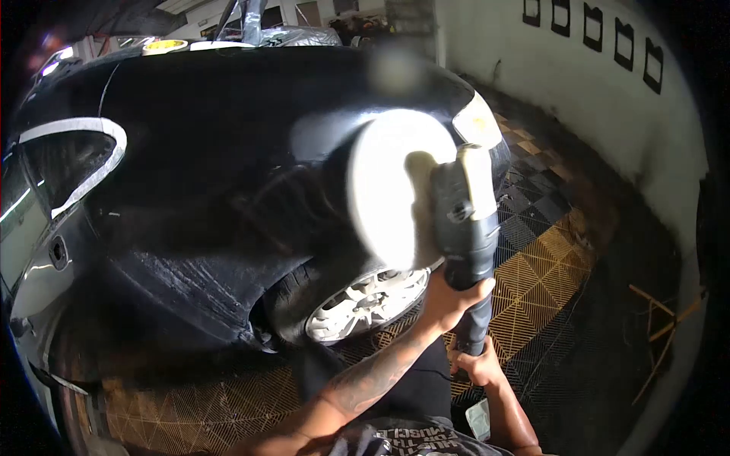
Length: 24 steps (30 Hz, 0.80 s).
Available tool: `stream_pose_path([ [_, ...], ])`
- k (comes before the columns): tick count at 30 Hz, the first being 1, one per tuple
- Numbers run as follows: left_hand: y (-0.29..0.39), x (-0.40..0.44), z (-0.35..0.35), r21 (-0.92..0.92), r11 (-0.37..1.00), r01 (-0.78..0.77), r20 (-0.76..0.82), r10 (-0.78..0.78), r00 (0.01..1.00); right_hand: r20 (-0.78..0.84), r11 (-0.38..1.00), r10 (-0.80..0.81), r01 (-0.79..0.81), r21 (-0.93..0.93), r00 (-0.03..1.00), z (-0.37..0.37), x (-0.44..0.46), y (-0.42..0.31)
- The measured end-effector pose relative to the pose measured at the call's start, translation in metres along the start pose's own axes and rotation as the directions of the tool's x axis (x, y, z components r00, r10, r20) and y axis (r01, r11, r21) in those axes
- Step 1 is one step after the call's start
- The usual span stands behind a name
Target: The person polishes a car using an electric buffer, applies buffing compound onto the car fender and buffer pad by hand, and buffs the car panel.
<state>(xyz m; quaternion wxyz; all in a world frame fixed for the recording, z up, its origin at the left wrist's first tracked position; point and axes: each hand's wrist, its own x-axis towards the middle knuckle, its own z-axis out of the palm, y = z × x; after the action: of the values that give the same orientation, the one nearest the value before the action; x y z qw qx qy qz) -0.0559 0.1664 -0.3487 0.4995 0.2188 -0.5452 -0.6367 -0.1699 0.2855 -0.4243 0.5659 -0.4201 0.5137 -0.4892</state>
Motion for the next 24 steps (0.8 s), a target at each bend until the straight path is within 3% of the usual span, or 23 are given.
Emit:
stream_pose_path([
  [4,0.016,-0.037,-0.022,0.07,0.994,-0.085,-0.112,0.092,0.989,0.111,0.981,0.06,-0.038,-0.191,0.992,0.002,0.0,0.004],
  [8,0.007,-0.062,-0.033,-0.016,0.973,-0.23,-0.257,0.219,0.941,0.201,0.932,-0.016,0.087,-0.351,0.979,0.01,0.003,-0.016],
  [12,-0.001,-0.052,-0.027,-0.007,0.985,-0.172,-0.175,0.168,0.97,0.168,0.941,0.048,0.012,-0.339,0.985,0.001,-0.003,-0.012],
  [14,0.006,-0.038,-0.01,-0.021,0.997,-0.078,-0.126,0.075,0.989,0.093,0.979,0.03,-0.011,-0.202,0.995,-0.011,-0.007,-0.001],
  [15,0.0,-0.027,-0.005,0.014,0.997,-0.077,-0.077,0.078,0.994,0.065,0.978,0.153,-0.142,-0.152,0.986,-0.017,-0.008,-0.003],
  [16,-0.007,-0.014,0.0,0.048,0.996,-0.082,-0.028,0.083,0.996,0.079,0.993,0.102,-0.098,-0.059,0.992,-0.024,-0.007,-0.003],
  [18,-0.01,0.01,0.025,-0.017,0.993,-0.121,-0.076,0.119,0.99,0.001,0.998,0.05,-0.05,-0.049,0.999,-0.043,0.0,-0.005],
  [21,-0.014,0.045,0.045,-0.028,0.997,-0.078,-0.036,0.077,0.996,-0.054,0.998,0.047,-0.045,0.042,0.997,-0.063,0.011,-0.021],
  [24,-0.015,0.056,0.054,-0.07,0.996,-0.056,-0.014,0.055,0.998,-0.001,0.997,0.077,-0.077,0.02,0.997,-0.07,0.01,-0.033],
])
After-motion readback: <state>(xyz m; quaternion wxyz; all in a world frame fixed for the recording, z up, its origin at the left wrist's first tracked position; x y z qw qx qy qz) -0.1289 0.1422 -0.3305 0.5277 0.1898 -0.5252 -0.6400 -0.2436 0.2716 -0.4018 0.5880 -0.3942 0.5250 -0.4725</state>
